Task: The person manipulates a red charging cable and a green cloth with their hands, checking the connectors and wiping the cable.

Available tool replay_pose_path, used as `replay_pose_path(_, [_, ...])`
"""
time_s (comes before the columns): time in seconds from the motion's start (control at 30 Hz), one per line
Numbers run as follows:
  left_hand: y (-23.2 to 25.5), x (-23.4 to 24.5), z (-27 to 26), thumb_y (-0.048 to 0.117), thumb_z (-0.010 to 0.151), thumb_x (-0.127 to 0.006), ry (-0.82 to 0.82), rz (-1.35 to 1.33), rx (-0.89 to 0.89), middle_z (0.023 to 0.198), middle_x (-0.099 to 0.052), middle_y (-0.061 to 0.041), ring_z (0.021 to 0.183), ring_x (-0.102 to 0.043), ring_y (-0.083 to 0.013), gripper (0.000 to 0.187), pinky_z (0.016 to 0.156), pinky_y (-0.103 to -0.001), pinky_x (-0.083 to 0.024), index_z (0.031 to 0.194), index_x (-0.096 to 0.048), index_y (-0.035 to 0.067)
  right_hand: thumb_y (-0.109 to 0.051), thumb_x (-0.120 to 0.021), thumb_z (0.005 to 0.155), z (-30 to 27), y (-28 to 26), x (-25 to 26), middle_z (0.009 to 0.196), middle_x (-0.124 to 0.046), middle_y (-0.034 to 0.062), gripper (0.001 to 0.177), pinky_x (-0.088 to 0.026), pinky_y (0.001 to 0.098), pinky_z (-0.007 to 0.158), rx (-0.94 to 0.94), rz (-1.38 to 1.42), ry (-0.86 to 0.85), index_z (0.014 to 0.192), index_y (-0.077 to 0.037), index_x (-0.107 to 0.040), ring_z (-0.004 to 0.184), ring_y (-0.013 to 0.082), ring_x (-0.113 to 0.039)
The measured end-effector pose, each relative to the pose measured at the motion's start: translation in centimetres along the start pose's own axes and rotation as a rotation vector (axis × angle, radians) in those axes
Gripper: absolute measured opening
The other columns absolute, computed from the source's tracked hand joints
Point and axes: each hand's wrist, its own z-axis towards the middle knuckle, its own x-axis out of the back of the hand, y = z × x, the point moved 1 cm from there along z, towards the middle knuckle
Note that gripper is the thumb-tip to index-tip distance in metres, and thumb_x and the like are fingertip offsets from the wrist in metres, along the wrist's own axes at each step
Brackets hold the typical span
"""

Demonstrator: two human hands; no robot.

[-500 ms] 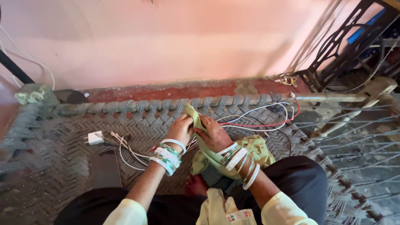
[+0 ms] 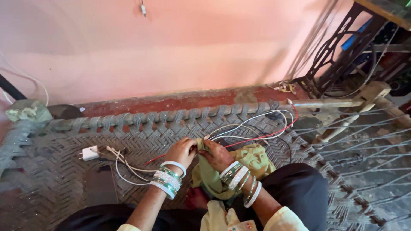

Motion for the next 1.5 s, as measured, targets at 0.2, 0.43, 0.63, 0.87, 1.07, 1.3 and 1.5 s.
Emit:
replay_pose_path(0.2, [1.1,0.8,-0.3,0.013,0.082,-0.074,-0.019,0.032,0.022,0.094,-0.067,-0.010,0.088,-0.066,-0.0356,0.013,0.074,-0.048,-0.053,0.094,-0.070,0.011,-0.026,-0.071,0.093,0.1,-0.9,0.3,0.121,-0.066,0.0263,0.043,-0.051,0.0458,0.095,0.014,0.041,-0.028,0.124,0.003,-0.061,0.114,0.0434,-0.063])
replay_pose_path(0.43, [1.5,1.2,-0.8,0.012,0.082,-0.073,-0.039,0.003,0.034,0.095,-0.067,-0.009,0.088,-0.066,-0.0349,0.015,0.073,-0.047,-0.053,0.096,-0.069,0.010,-0.027,-0.069,0.095,-0.1,-2.7,0.9,0.119,-0.066,0.0261,0.042,-0.052,0.0462,0.094,0.016,0.058,-0.037,0.123,0.003,-0.061,0.113,0.0442,-0.063])
replay_pose_path(0.63, [1.2,1.1,-1.1,0.014,0.083,-0.074,-0.013,0.037,0.033,0.093,-0.067,-0.009,0.089,-0.065,-0.0357,0.014,0.074,-0.048,-0.053,0.096,-0.069,0.012,-0.028,-0.069,0.094,-0.2,-1.5,0.1,0.120,-0.066,0.0261,0.042,-0.052,0.0474,0.092,0.007,0.010,-0.028,0.122,0.002,-0.061,0.110,0.0446,-0.063])
replay_pose_path(0.87, [1.3,2.6,-0.5,0.015,0.081,-0.077,0.011,-0.024,0.130,0.097,-0.070,-0.008,0.088,-0.068,-0.0328,0.016,0.072,-0.044,-0.054,0.095,-0.070,0.012,-0.028,-0.069,0.096,0.0,0.1,0.2,0.113,-0.070,0.0229,0.032,-0.053,0.0479,0.088,-0.001,-0.117,0.049,0.114,-0.002,-0.064,0.106,0.0424,-0.066])
replay_pose_path(1.07, [-1.7,5.7,-0.1,0.012,0.081,-0.079,0.124,-0.073,0.127,0.091,-0.070,-0.011,0.084,-0.070,-0.0302,0.017,0.073,-0.040,-0.055,0.097,-0.074,0.008,-0.030,-0.072,0.092,0.6,0.6,3.5,0.102,-0.072,0.0221,0.036,-0.055,0.0466,0.077,-0.128,-0.075,0.292,0.114,-0.003,-0.066,0.094,0.0422,-0.069])
replay_pose_path(1.3, [-2.0,6.8,-0.1,0.010,0.080,-0.080,0.175,-0.085,0.144,0.089,-0.071,-0.011,0.081,-0.072,-0.0290,0.016,0.072,-0.040,-0.056,0.095,-0.074,0.006,-0.031,-0.070,0.093,0.5,-0.3,4.8,0.105,-0.071,0.0233,0.038,-0.054,0.0475,0.081,-0.204,-0.080,0.250,0.119,-0.003,-0.065,0.098,0.0427,-0.068])
replay_pose_path(1.5, [-1.3,7.4,-0.4,0.012,0.081,-0.079,0.203,-0.070,0.156,0.091,-0.071,-0.011,0.082,-0.071,-0.0299,0.016,0.072,-0.041,-0.055,0.095,-0.074,0.006,-0.031,-0.069,0.093,0.5,-0.3,4.7,0.108,-0.071,0.0238,0.040,-0.054,0.0470,0.084,-0.187,-0.063,0.203,0.120,-0.002,-0.065,0.101,0.0425,-0.068])
